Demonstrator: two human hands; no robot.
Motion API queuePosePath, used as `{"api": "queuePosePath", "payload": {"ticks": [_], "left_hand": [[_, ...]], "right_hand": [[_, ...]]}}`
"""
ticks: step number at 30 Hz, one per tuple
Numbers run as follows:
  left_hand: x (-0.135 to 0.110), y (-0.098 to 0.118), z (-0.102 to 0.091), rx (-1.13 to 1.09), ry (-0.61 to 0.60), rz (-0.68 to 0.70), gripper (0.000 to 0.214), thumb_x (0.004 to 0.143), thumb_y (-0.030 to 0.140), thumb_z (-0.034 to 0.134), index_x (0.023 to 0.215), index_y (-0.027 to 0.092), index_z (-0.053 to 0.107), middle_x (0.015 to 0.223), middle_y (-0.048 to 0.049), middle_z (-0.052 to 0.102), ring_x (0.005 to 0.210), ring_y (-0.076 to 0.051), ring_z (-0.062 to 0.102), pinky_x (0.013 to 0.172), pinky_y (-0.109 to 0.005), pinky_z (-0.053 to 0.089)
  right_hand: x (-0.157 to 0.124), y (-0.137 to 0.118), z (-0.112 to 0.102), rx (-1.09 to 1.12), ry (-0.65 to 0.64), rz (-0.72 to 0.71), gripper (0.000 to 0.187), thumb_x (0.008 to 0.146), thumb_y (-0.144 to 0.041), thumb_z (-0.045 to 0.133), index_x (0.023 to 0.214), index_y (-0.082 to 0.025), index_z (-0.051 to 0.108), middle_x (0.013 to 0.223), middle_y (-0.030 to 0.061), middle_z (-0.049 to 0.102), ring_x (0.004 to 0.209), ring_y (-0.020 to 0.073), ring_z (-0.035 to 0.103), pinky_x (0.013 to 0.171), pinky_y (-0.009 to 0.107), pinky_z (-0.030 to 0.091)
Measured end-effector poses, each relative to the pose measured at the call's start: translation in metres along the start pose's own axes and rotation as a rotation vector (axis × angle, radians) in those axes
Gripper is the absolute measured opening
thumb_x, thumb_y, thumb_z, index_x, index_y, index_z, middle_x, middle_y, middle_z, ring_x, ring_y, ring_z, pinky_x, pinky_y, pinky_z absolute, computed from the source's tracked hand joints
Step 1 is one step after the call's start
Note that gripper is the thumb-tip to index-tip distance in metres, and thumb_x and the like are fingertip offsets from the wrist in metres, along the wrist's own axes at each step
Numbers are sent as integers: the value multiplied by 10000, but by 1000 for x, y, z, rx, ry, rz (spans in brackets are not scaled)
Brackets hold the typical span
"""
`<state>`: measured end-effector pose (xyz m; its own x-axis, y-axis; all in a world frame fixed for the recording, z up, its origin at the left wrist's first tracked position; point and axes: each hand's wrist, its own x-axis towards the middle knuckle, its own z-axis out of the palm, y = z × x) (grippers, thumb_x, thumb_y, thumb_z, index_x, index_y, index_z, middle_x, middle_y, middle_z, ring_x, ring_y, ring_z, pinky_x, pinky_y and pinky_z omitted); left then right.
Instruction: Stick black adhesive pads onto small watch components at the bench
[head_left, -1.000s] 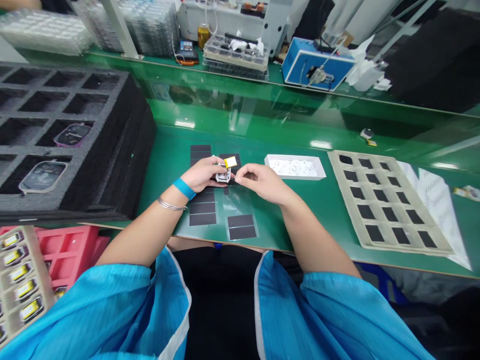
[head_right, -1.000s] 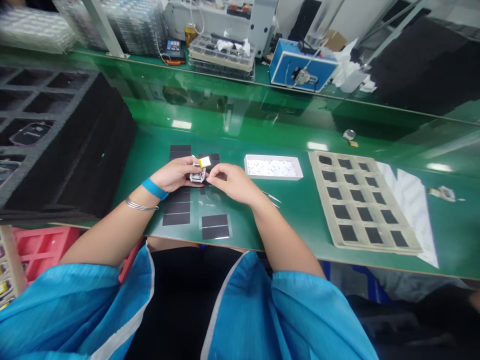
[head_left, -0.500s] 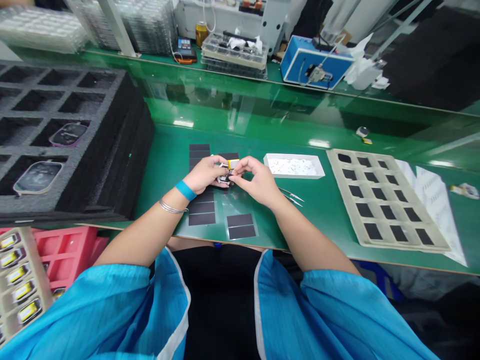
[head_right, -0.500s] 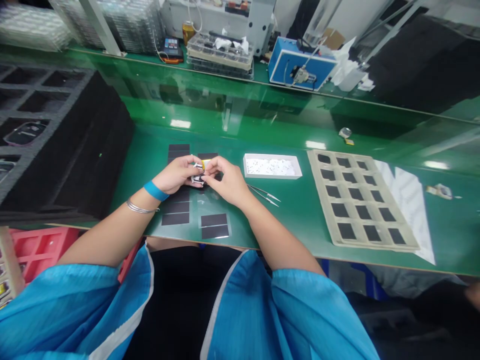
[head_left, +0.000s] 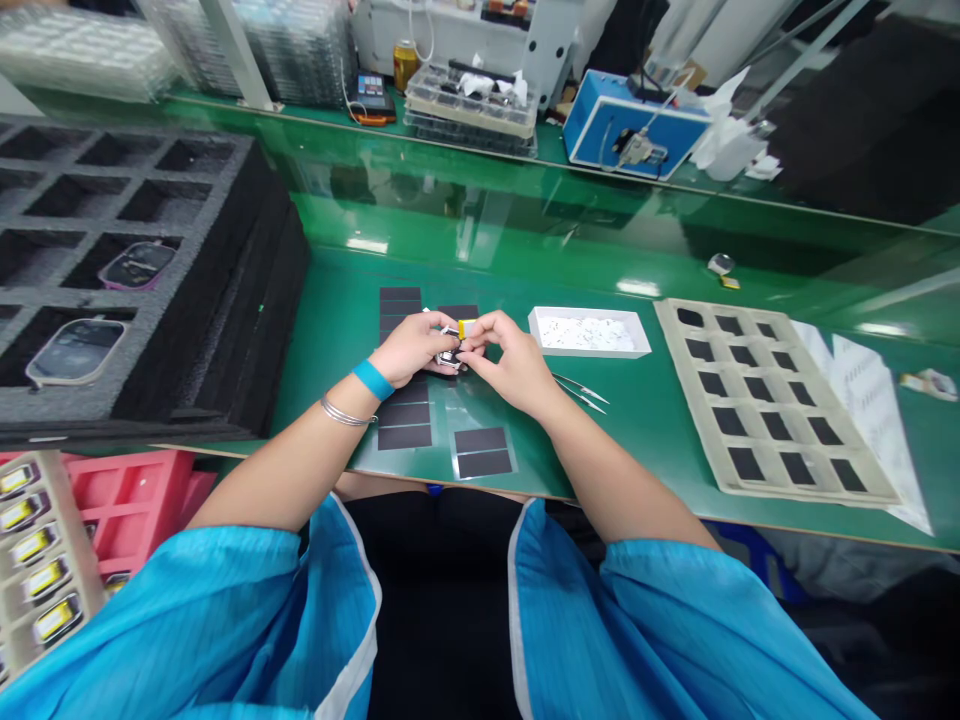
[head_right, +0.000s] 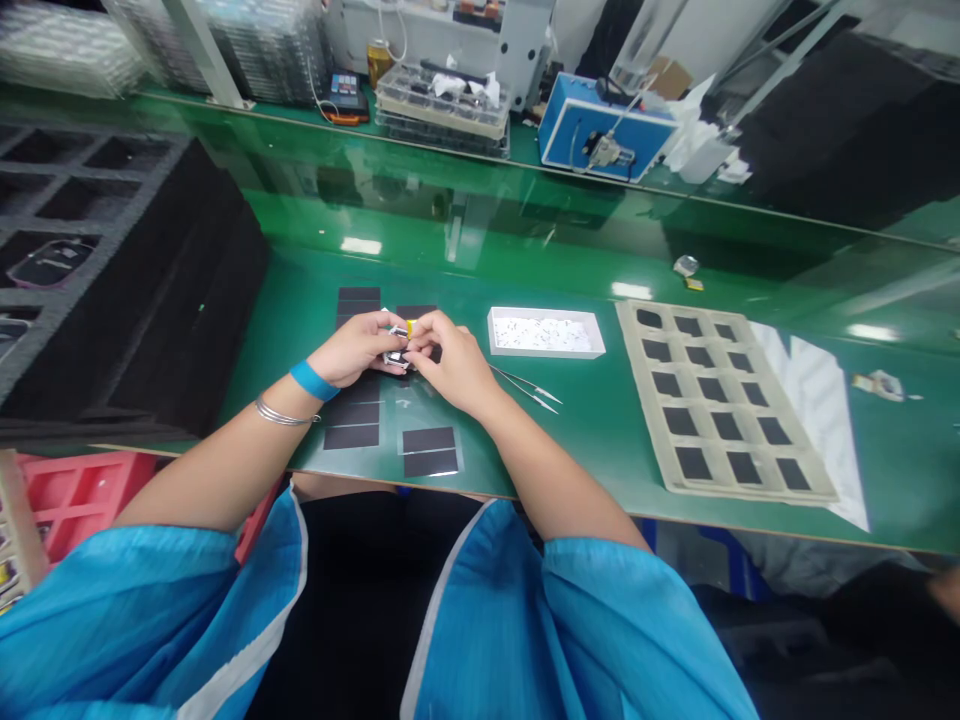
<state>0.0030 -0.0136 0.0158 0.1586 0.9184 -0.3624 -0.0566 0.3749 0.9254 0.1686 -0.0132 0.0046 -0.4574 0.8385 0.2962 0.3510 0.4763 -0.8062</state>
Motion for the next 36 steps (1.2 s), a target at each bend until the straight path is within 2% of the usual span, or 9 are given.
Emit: {"api": "queuePosePath", "payload": {"ticks": [5, 9, 14, 17, 20, 22, 27, 32, 36], "left_hand": [[-1, 1, 0, -13, 0, 0, 120, 786, 18, 588, 809, 128, 544, 643, -16, 643, 529, -109, 625, 512, -217, 564], [0, -2, -1, -39, -6, 3, 121, 780, 25, 598, 796, 130, 539, 636, -13, 635, 533, -106, 620, 534, -230, 575], [4, -6, -2, -77, 0, 23, 155, 742, 35, 641, 790, 137, 534, 623, -2, 626, 533, -119, 627, 522, -241, 574], [4, -6, -2, -83, -8, 3, 160, 749, 50, 635, 800, 146, 518, 615, -9, 634, 566, -161, 671, 511, -237, 563], [4, -4, -1, -104, -37, -26, 163, 756, 83, 647, 823, 151, 516, 688, -40, 676, 618, -191, 703, 532, -252, 566], [3, -3, -2, -141, -69, -48, 165, 745, 78, 650, 840, 146, 534, 721, -45, 685, 642, -189, 710, 588, -275, 583], [5, -5, -5, -209, -181, -59, 309, 662, -44, 620, 909, 129, 555, 803, -49, 698, 737, -187, 729, 723, -277, 586], [9, -12, -5, -151, -115, -51, 230, 703, 20, 661, 885, 128, 569, 726, -46, 680, 630, -166, 695, 634, -271, 581], [10, -9, -4, -233, -96, -109, 184, 722, 11, 582, 862, 114, 643, 691, -35, 663, 605, -120, 649, 664, -267, 588]], "right_hand": [[-1, 2, 3, -52, 4, -8, 217, 794, -178, 629, 943, -222, 476, 838, -16, 680, 731, 152, 646, 842, 351, 458], [-2, 1, 7, -217, 27, -70, 204, 783, -130, 638, 918, -212, 507, 825, -8, 667, 740, 164, 626, 881, 382, 431], [-1, 4, 9, -362, 189, -99, 235, 745, -179, 709, 932, -197, 567, 1017, 93, 645, 1006, 264, 575, 878, 416, 454], [5, 16, 7, -167, 263, 96, 376, 686, -285, 780, 991, -182, 586, 1062, 101, 643, 938, 243, 603, 832, 401, 497], [10, 29, 7, 151, 194, 282, 272, 753, -397, 711, 899, -186, 619, 870, 42, 686, 773, 183, 641, 757, 347, 523], [11, 32, 8, 258, 191, 303, 229, 776, -411, 674, 820, -190, 633, 768, 16, 687, 725, 169, 653, 735, 326, 525], [7, 22, 10, 180, 306, 228, 184, 772, -371, 679, 813, -192, 677, 780, 13, 708, 687, 158, 648, 680, 302, 514], [2, 13, 15, -143, 348, 50, 93, 806, -284, 654, 778, -200, 682, 797, 17, 720, 754, 167, 642, 776, 326, 492], [1, 12, 17, -463, 280, -162, 133, 838, -207, 592, 722, -195, 656, 727, 26, 694, 750, 186, 606, 854, 379, 432]]}}
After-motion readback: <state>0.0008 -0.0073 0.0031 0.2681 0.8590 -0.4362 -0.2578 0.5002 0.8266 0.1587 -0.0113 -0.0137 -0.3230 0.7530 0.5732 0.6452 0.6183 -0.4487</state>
